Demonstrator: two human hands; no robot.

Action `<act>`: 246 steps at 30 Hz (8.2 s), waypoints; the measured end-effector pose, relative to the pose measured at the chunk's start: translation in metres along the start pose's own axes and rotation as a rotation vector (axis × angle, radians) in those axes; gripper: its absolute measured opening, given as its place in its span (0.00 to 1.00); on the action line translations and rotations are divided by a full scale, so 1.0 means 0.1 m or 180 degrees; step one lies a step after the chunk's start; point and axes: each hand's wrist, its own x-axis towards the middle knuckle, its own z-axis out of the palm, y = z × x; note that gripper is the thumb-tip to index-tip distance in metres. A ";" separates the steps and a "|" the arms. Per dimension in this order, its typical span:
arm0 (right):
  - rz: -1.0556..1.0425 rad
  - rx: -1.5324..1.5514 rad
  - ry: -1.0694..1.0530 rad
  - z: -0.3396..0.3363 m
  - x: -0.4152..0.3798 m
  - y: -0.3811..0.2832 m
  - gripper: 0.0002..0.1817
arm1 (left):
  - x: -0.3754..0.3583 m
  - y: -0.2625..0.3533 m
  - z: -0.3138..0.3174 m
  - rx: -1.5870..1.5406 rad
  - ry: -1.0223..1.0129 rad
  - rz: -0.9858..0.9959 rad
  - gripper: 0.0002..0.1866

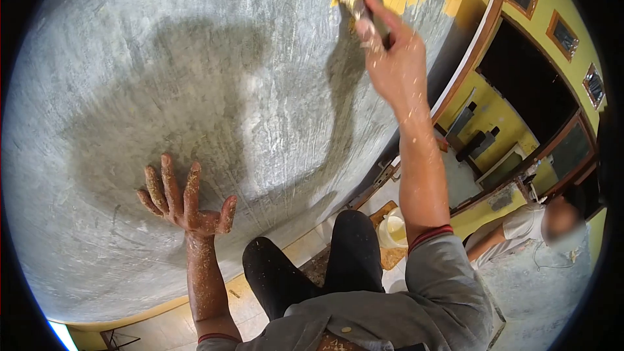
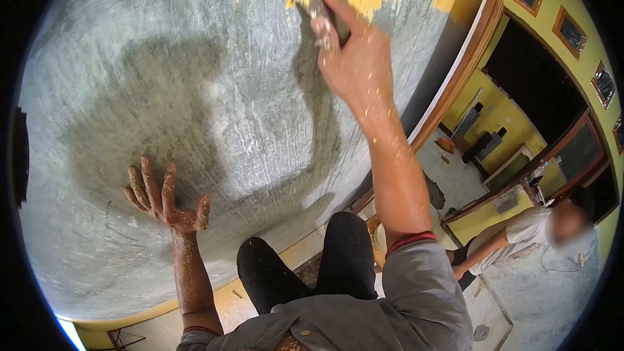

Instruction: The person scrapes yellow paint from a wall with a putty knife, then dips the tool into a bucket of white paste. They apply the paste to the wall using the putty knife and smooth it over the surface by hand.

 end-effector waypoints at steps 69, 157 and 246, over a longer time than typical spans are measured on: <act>0.0108 -0.0266 -0.0057 0.05 -0.11 -0.25 0.24 | -0.04 -0.04 -0.03 -0.0180 -0.0045 -0.0049 0.37; 0.0078 -0.0300 -0.0138 -0.03 -0.37 0.37 0.24 | -0.05 -0.02 0.01 0.0085 0.0128 0.0038 0.38; -0.0386 -0.0439 -0.0091 -0.12 0.24 -0.43 0.24 | -0.05 -0.02 -0.03 0.0005 -0.0008 -0.0026 0.38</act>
